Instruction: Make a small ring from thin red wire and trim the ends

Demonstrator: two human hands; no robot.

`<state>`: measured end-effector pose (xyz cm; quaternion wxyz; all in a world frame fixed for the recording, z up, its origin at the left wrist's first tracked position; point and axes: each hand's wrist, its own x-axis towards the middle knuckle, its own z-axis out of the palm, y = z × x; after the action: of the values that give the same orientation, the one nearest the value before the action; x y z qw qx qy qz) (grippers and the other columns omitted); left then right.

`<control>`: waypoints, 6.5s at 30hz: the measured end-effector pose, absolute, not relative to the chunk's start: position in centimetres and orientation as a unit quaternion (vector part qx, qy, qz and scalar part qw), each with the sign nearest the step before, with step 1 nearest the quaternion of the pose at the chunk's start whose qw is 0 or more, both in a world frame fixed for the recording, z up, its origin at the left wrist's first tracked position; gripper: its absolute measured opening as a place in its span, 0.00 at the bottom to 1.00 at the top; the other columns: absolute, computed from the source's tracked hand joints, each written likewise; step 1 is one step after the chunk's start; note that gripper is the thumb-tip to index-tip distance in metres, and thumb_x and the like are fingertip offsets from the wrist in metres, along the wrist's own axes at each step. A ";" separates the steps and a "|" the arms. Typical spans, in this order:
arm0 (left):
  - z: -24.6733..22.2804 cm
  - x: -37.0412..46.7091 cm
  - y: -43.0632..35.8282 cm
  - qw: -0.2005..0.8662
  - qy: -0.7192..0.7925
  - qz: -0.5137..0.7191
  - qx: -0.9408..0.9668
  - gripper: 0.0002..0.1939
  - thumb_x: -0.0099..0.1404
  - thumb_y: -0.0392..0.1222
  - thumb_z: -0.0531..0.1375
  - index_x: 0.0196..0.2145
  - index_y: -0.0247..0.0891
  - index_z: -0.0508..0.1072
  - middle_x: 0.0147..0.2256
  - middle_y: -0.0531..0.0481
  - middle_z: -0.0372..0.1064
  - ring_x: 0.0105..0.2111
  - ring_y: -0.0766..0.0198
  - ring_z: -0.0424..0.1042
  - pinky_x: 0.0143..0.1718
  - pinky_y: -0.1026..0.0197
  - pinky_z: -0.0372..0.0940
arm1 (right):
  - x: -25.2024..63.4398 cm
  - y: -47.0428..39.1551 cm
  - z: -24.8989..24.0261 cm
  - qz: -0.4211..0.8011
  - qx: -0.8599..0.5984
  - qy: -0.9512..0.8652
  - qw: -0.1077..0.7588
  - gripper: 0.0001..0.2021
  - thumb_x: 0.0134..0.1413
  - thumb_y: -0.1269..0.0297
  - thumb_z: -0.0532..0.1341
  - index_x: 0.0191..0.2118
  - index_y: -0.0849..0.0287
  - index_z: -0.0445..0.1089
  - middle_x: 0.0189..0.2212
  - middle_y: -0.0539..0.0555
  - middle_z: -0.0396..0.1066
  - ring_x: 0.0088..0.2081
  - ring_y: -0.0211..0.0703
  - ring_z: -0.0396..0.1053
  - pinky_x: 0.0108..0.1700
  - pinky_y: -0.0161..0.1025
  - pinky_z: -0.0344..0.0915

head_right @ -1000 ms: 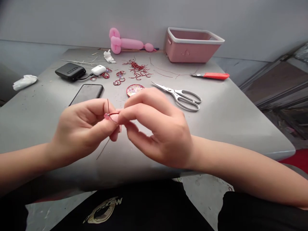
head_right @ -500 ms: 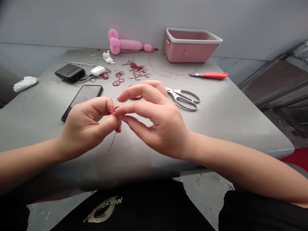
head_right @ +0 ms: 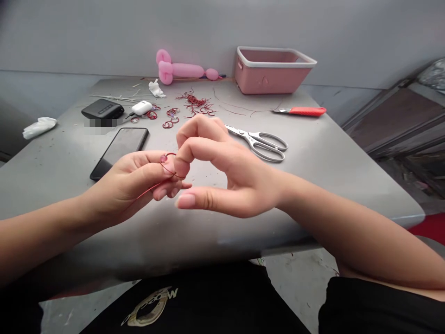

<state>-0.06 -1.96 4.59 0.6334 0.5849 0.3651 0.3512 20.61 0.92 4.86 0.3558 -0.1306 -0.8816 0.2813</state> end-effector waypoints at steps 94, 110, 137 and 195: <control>1.8 -0.8 -0.4 0.711 0.275 0.321 0.561 0.13 0.67 0.40 0.59 0.26 0.41 0.77 0.19 0.55 0.67 0.20 0.70 0.62 0.25 0.65 0.56 | 19.3 1.7 0.9 0.297 -0.193 -0.805 0.476 0.05 0.58 0.64 0.64 0.31 0.54 0.75 0.30 0.52 0.73 0.34 0.38 0.71 0.38 0.40 0.70; 1.7 -1.1 -0.8 0.801 0.196 0.210 0.526 0.12 0.67 0.41 0.60 0.27 0.40 0.80 0.18 0.53 0.71 0.18 0.69 0.64 0.23 0.64 0.61 | 18.8 1.8 0.9 0.662 -0.115 -0.652 0.352 0.03 0.52 0.67 0.70 0.31 0.59 0.77 0.37 0.52 0.62 0.45 0.35 0.64 0.47 0.34 0.69; 1.8 -0.5 -1.0 0.199 0.328 0.411 0.827 0.17 0.66 0.33 0.59 0.19 0.35 0.69 0.17 0.57 0.64 0.19 0.74 0.59 0.22 0.68 0.56 | 17.9 -0.2 1.3 0.357 -0.299 -0.732 0.496 0.02 0.54 0.67 0.67 0.35 0.56 0.77 0.37 0.53 0.72 0.42 0.40 0.71 0.40 0.41 0.74; 2.6 -0.6 -2.2 0.124 0.354 0.393 0.839 0.13 0.64 0.37 0.58 0.21 0.40 0.71 0.18 0.55 0.66 0.20 0.68 0.63 0.26 0.63 0.60 | 18.5 -0.1 2.2 0.058 -0.214 -0.844 0.487 0.03 0.56 0.64 0.65 0.31 0.49 0.72 0.31 0.52 0.71 0.36 0.44 0.70 0.43 0.50 0.71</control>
<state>-0.56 -2.24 2.64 0.1244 0.8395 0.3544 0.3927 18.47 -0.10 2.15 0.4875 -0.2143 -0.8444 0.0583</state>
